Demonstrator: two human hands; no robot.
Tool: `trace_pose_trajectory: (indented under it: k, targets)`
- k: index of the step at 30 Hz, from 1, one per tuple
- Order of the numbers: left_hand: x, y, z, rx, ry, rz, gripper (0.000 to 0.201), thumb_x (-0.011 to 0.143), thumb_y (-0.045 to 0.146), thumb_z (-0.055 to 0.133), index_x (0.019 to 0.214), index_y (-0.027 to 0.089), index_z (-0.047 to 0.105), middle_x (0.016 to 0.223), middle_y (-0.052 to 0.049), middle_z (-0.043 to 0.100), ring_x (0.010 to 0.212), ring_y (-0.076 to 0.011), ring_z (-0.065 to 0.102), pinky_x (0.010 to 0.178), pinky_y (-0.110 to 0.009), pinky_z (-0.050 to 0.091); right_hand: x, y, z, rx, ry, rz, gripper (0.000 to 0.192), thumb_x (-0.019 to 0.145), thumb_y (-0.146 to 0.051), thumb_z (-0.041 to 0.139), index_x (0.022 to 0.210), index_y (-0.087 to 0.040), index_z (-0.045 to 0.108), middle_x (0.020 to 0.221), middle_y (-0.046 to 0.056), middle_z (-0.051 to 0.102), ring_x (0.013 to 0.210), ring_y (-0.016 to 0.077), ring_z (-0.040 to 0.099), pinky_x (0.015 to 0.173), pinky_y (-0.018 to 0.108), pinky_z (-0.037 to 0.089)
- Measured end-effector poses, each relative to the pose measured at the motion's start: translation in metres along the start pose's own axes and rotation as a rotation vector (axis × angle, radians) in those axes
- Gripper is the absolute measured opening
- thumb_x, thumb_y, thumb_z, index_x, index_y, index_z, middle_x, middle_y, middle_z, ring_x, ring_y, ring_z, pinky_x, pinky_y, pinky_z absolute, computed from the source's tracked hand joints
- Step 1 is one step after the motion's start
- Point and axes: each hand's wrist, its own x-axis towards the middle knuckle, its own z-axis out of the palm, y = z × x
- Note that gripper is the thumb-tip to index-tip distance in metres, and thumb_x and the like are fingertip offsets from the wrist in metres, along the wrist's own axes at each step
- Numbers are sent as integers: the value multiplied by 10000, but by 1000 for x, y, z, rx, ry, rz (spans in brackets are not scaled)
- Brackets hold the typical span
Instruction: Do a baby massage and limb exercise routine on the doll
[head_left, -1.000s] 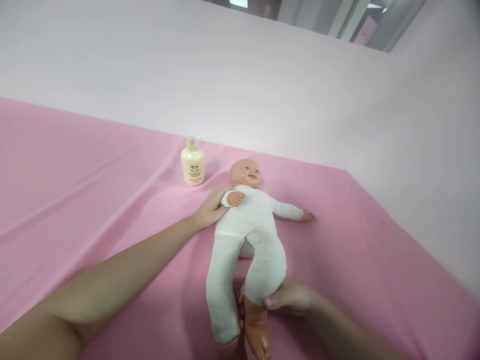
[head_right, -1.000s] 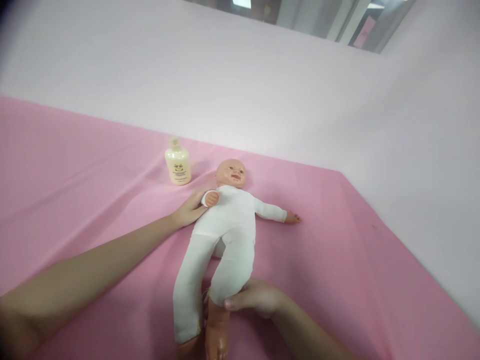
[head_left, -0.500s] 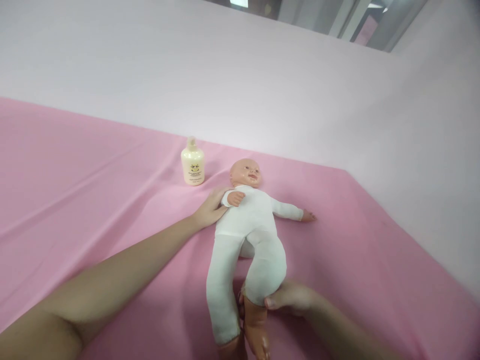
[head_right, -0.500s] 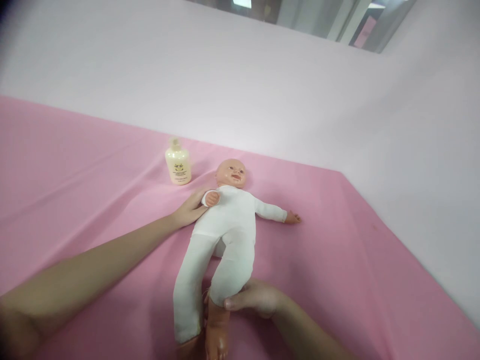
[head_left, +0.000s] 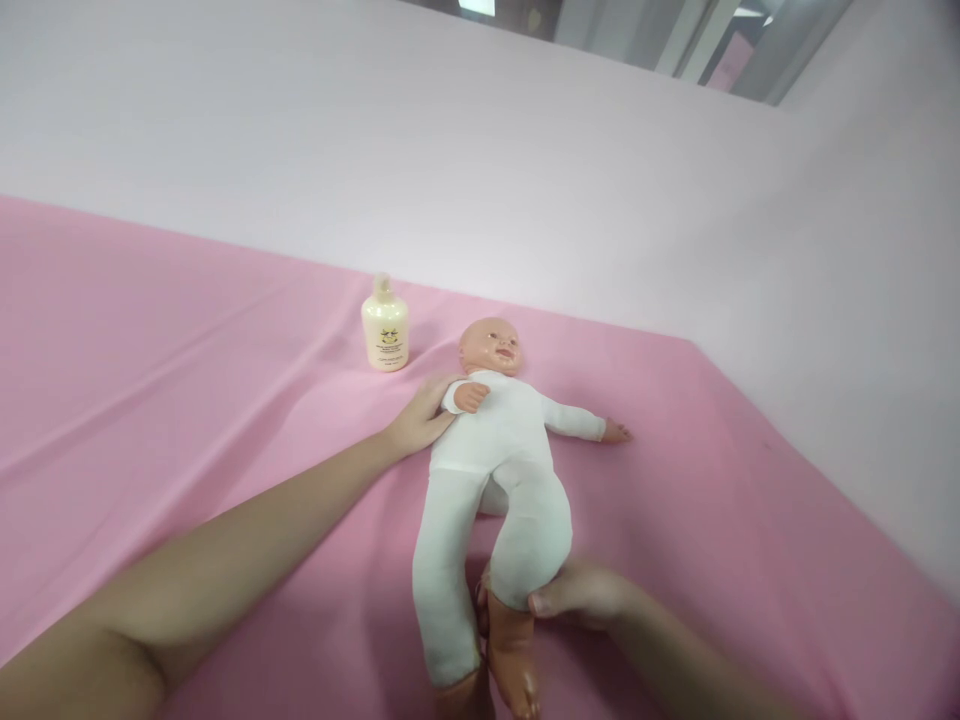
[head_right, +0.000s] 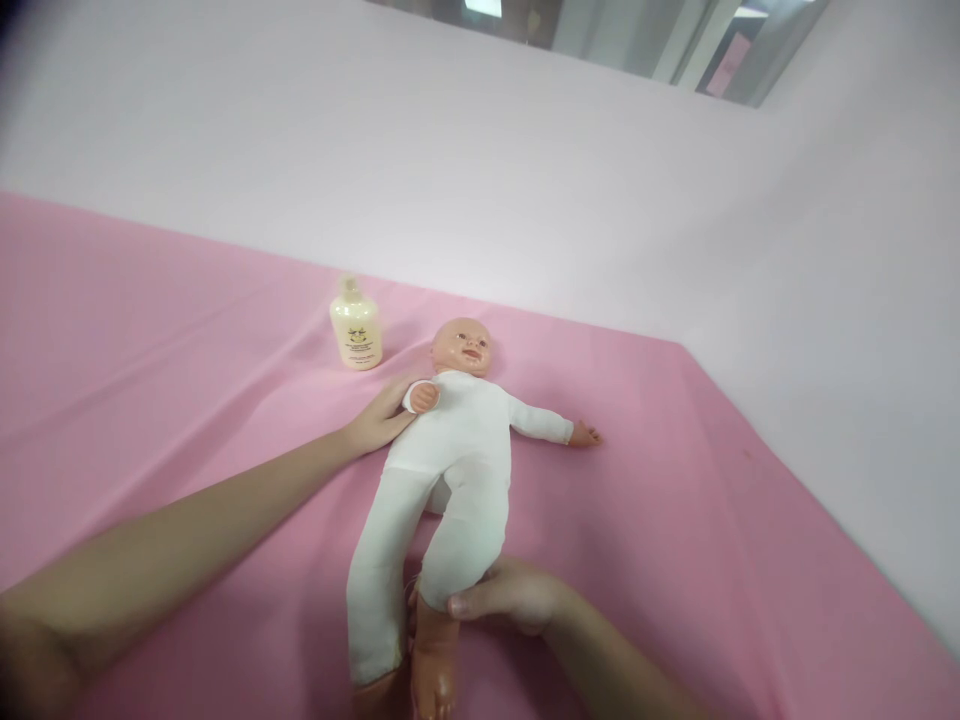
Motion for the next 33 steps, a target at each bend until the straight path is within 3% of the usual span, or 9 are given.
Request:
trace_pose_trajectory:
  k: [10, 14, 20, 26, 33]
  targets:
    - [2, 4, -1, -8, -10, 1, 409, 1034, 447, 584, 1371, 218, 599, 1320, -121, 682, 1197, -313, 630, 1056, -492, 492, 1, 4, -1, 17, -4, -20, 504, 804, -508, 863, 1171, -166, 812, 1127, 122, 792, 1075, 247, 721, 988, 323, 512]
    - [2, 4, -1, -9, -6, 18, 403, 1034, 445, 588, 1364, 216, 604, 1298, -120, 693, 1183, -308, 636, 1064, -494, 487, 3, 12, -4, 2, -11, -57, 582, 823, -622, 811, 1159, -147, 809, 1100, 160, 784, 1060, 281, 730, 981, 359, 522]
    - [1, 2, -1, -1, -8, 2, 435, 1031, 469, 587, 1385, 215, 591, 1338, -131, 674, 1212, -317, 624, 1085, -510, 479, 8, 17, -2, -21, -17, -135, 707, 827, -800, 687, 991, -120, 791, 964, 154, 759, 938, 283, 715, 942, 405, 529]
    - [0, 3, -1, -6, 2, -3, 462, 1031, 512, 576, 1384, 215, 596, 1336, -132, 676, 1219, -317, 621, 1082, -508, 487, 9, 16, 0, -76, -13, -172, 767, 837, -893, 558, 869, -153, 757, 898, 140, 746, 970, 319, 706, 945, 445, 535]
    - [1, 2, -1, 7, -22, -9, 468, 1035, 505, 569, 1399, 211, 584, 1341, -130, 677, 1218, -318, 614, 1072, -502, 492, 5, 18, -7, -108, 0, -132, 696, 840, -782, 686, 1033, -121, 781, 1004, 151, 760, 989, 292, 711, 956, 417, 520]
